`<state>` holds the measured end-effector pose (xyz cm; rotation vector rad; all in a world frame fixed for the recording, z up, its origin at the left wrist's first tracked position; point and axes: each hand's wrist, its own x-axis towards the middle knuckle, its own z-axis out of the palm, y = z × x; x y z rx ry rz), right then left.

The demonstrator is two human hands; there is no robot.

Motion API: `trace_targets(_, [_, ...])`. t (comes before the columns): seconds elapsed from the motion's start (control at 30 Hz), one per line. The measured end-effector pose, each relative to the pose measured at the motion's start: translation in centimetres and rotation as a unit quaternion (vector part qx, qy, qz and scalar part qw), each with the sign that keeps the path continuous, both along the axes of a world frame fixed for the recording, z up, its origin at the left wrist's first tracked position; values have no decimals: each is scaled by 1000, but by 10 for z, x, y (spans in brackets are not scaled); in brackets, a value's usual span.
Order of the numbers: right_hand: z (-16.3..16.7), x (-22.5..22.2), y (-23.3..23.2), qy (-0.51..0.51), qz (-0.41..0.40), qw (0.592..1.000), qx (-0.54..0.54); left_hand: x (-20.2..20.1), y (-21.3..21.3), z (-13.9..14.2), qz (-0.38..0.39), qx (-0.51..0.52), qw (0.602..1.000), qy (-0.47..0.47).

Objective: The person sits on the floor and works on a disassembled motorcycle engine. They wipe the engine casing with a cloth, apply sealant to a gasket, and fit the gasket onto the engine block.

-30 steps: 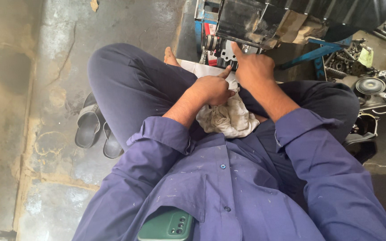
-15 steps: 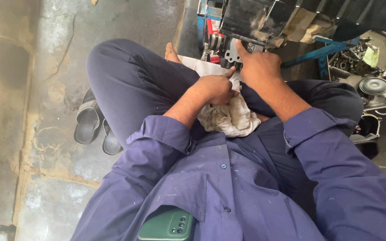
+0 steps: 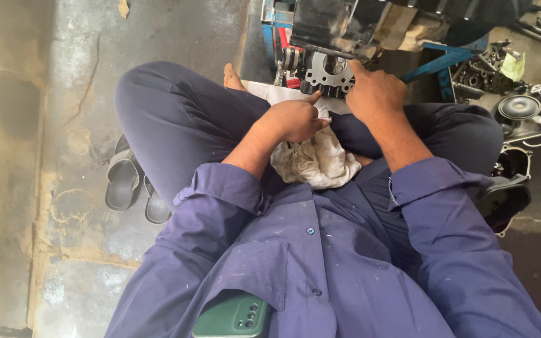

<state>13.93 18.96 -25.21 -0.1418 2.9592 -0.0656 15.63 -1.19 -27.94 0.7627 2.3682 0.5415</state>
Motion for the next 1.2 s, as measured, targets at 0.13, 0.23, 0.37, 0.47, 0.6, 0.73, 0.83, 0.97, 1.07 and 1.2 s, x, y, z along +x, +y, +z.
trace_targets(0.13, [0,11,9,0,5,1000,-20,2,-1,16,70,87,993,48])
trace_targets(0.23, [-11,26,22,26,27,995,-90,3,-2,29,166,120,978,47])
trace_targets(0.37, [-30,41,33,44,9,934,-356,4,1,36,208,173,958,97])
trace_targets(0.47, [-35,36,27,-129,-129,781,-597,5,4,31,187,78,977,72])
trace_targets(0.6, [-22,21,-6,-222,-185,699,-654,5,-1,19,196,-41,979,48])
trace_targets(0.73, [-3,4,-31,-209,-172,729,-629,-6,-14,6,272,8,957,100])
trace_targets(0.83, [-2,2,-41,-210,-181,754,-595,-15,-20,-5,315,85,930,170])
trace_targets(0.97, [-14,4,-48,-187,-154,804,-543,-24,-7,-16,347,132,919,133])
trace_targets(1.07, [-17,0,-56,-113,-90,824,-548,-32,1,-15,370,162,903,147])
trace_targets(1.2, [-10,0,-67,-206,-218,794,-529,-41,1,-8,394,242,882,89])
